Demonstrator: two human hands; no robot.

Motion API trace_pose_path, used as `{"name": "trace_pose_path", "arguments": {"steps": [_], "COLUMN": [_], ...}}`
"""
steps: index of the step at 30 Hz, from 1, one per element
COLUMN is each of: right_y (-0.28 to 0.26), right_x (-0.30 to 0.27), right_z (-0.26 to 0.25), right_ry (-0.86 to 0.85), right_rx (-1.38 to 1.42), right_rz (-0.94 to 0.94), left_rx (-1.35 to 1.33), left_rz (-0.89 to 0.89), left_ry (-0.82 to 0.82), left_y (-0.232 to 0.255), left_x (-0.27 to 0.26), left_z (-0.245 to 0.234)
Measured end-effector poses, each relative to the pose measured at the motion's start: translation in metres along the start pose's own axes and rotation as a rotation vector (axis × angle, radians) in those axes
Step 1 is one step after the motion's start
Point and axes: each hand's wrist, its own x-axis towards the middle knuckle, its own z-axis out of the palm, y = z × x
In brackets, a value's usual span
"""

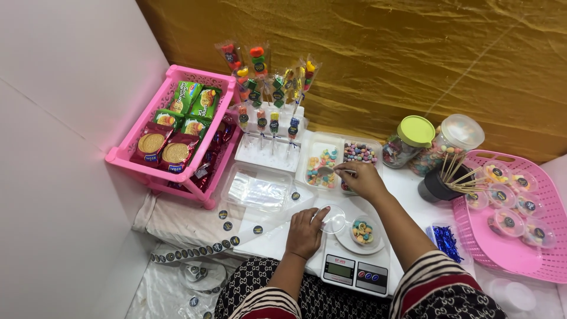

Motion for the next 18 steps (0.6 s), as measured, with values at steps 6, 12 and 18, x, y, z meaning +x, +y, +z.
{"name": "trace_pose_path", "arguments": {"steps": [6, 12, 18], "right_y": [0.004, 0.024, 0.050], "right_x": [-0.013, 0.005, 0.041], "right_z": [0.019, 0.014, 0.026], "right_ry": [-0.061, 0.176, 0.181], "right_rx": [-0.049, -0.069, -0.212], "right_rz": [0.005, 0.016, -0.034], "left_rx": [0.002, 0.013, 0.021], "left_rz": [-0.004, 0.005, 0.003], "left_ry": [0.022, 0.039, 0.036], "left_y": [0.003, 0.003, 0.003], "left_x": [0.001, 0.002, 0.002], "left_z": [-0.004, -0.004, -0.002]}}
